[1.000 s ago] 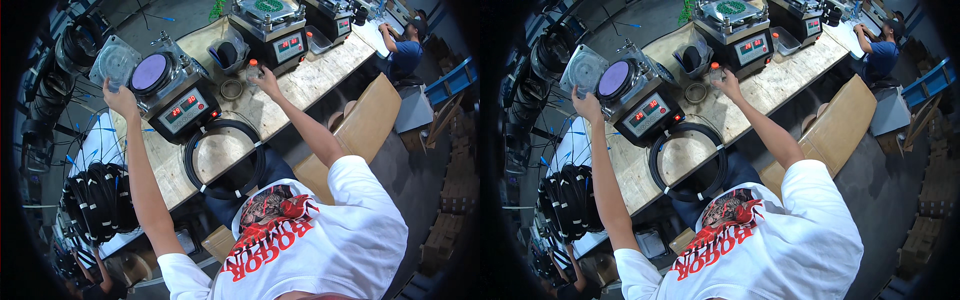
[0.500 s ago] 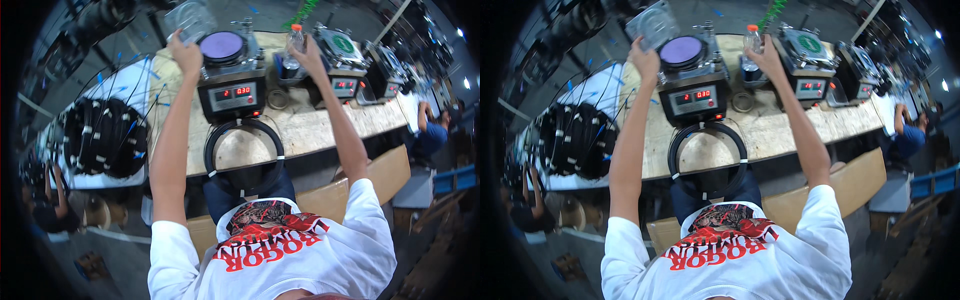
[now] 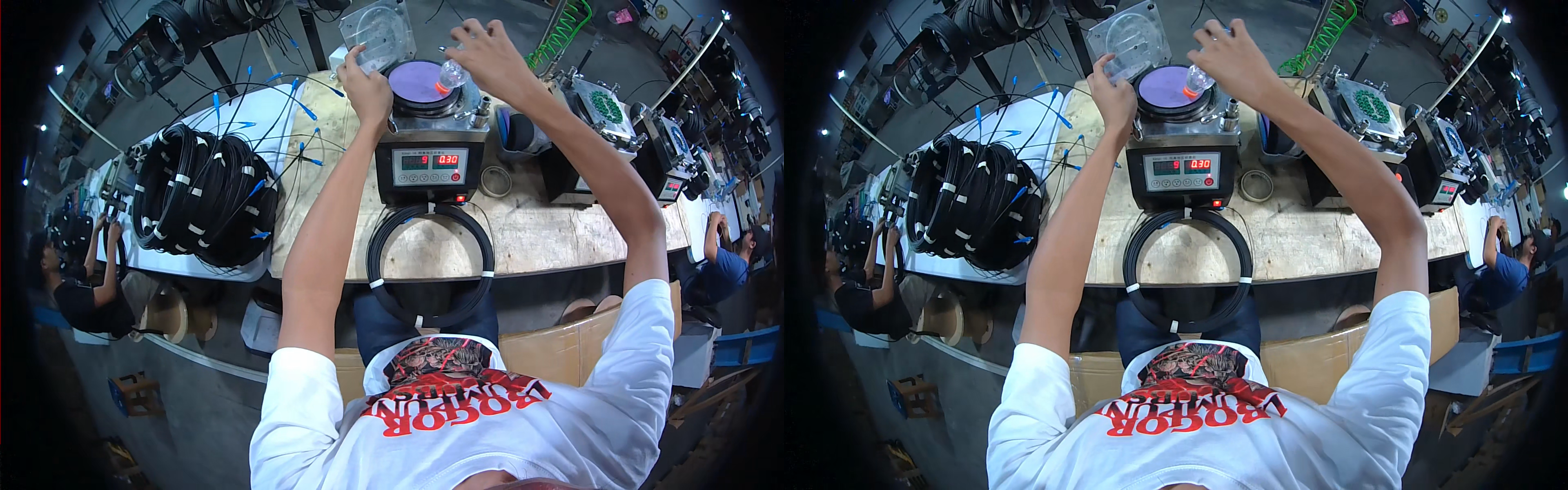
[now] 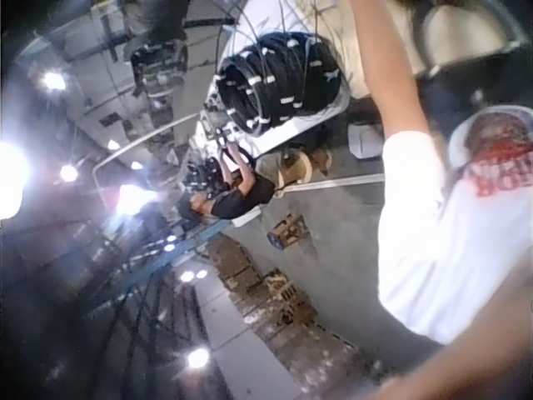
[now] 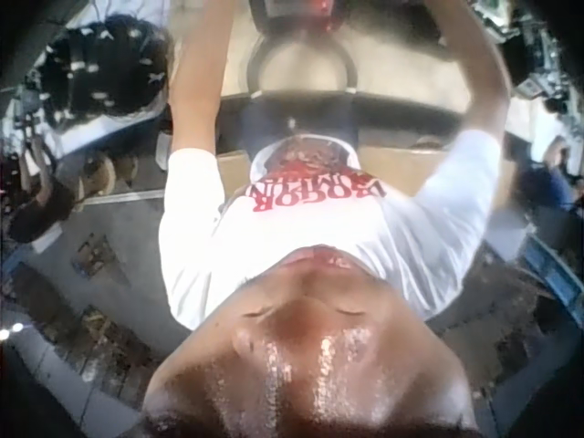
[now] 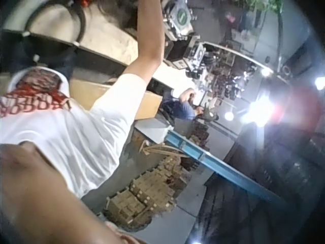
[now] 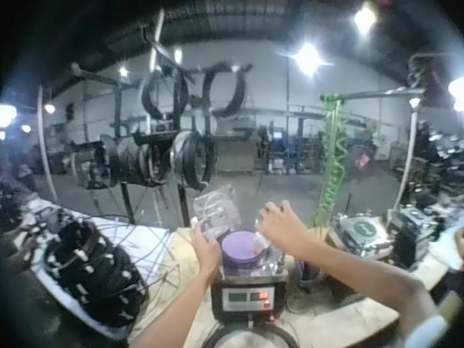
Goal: The person places a coil of fiber optic cable onto a machine, inserts the connectors into a polishing plate, and operates the control panel. They then remove the connectors, spray the machine with an air nozzle, and replace the metal plate.
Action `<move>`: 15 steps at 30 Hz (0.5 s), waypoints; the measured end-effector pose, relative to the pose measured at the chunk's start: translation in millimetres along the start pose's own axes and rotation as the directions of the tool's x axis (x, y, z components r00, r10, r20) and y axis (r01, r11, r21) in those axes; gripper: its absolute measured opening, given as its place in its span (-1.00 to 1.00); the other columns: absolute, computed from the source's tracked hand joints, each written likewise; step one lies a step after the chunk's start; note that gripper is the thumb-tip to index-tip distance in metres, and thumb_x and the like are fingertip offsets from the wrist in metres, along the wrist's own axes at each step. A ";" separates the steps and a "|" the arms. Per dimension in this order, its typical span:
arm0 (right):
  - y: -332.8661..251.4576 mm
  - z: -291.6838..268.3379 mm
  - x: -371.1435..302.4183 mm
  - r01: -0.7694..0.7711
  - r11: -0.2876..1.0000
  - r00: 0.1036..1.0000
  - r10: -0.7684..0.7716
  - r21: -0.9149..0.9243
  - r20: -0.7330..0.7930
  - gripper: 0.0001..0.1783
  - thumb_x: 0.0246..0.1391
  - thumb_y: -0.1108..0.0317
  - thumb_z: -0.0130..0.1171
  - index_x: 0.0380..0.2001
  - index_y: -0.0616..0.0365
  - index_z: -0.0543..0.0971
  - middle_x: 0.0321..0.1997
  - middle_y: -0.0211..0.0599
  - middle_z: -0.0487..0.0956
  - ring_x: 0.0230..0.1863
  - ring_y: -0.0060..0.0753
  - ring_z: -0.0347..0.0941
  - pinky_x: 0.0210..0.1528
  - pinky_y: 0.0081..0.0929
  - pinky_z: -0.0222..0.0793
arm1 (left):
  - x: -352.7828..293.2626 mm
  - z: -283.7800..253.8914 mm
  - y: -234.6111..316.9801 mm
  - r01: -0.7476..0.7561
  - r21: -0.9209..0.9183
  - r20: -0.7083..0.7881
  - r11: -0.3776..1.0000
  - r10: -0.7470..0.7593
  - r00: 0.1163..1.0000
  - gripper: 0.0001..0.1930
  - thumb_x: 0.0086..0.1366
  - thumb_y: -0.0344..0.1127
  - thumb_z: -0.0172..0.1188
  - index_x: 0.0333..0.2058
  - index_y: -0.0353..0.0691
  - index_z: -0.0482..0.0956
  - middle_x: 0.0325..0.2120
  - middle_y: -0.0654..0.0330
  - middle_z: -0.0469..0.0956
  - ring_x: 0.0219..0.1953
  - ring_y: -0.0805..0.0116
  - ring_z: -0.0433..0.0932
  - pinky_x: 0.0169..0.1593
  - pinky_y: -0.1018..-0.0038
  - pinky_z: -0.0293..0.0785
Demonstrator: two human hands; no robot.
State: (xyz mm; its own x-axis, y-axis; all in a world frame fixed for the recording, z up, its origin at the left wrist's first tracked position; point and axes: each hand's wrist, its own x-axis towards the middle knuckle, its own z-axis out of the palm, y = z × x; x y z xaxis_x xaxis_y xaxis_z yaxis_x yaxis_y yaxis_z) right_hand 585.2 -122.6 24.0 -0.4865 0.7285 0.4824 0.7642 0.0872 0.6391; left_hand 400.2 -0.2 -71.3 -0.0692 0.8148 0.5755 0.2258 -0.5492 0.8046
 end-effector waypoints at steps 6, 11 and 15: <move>-26.3 -10.5 41.0 0.102 0.992 0.993 -0.106 0.072 0.053 -0.80 -0.03 0.38 0.21 -0.27 -0.08 0.66 0.08 -0.37 0.52 0.27 -0.32 0.26 0.20 -0.19 0.13 | -0.3 1.8 -4.0 -0.107 -0.046 -0.055 0.993 0.105 0.993 -0.47 0.10 -0.66 -0.04 0.08 -0.18 0.46 -0.07 -0.09 0.39 -0.04 -0.09 0.45 0.08 0.20 0.37; -43.1 15.3 80.2 0.148 0.987 0.989 -0.147 0.059 -0.023 -0.84 -0.01 0.30 0.20 -0.32 -0.11 0.68 0.08 -0.39 0.52 0.30 -0.32 0.25 0.25 -0.16 0.10 | 2.4 2.5 -2.0 -0.059 -0.100 -0.115 0.993 0.047 0.992 -0.49 0.07 -0.69 -0.09 0.02 -0.22 0.52 -0.13 -0.07 0.45 -0.07 -0.01 0.44 0.07 0.27 0.35; -35.8 44.8 91.4 0.070 0.997 0.994 -0.071 -0.021 -0.080 -0.88 -0.02 0.28 0.20 -0.40 -0.11 0.69 0.06 -0.40 0.52 0.29 -0.34 0.26 0.25 -0.14 0.09 | -1.7 3.1 2.8 -0.043 -0.083 -0.032 0.996 0.041 0.999 -0.48 0.10 -0.71 -0.05 0.06 -0.23 0.47 -0.08 -0.11 0.36 -0.05 -0.13 0.45 0.09 0.19 0.35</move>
State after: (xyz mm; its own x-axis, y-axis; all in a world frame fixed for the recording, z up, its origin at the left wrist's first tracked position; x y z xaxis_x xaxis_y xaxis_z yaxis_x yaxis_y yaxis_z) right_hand 532.4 -28.7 18.3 -0.5722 0.6634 0.4822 0.7193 0.1235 0.6837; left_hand 403.9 -2.5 -70.4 -0.0909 0.7853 0.6124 0.1469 -0.5976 0.7882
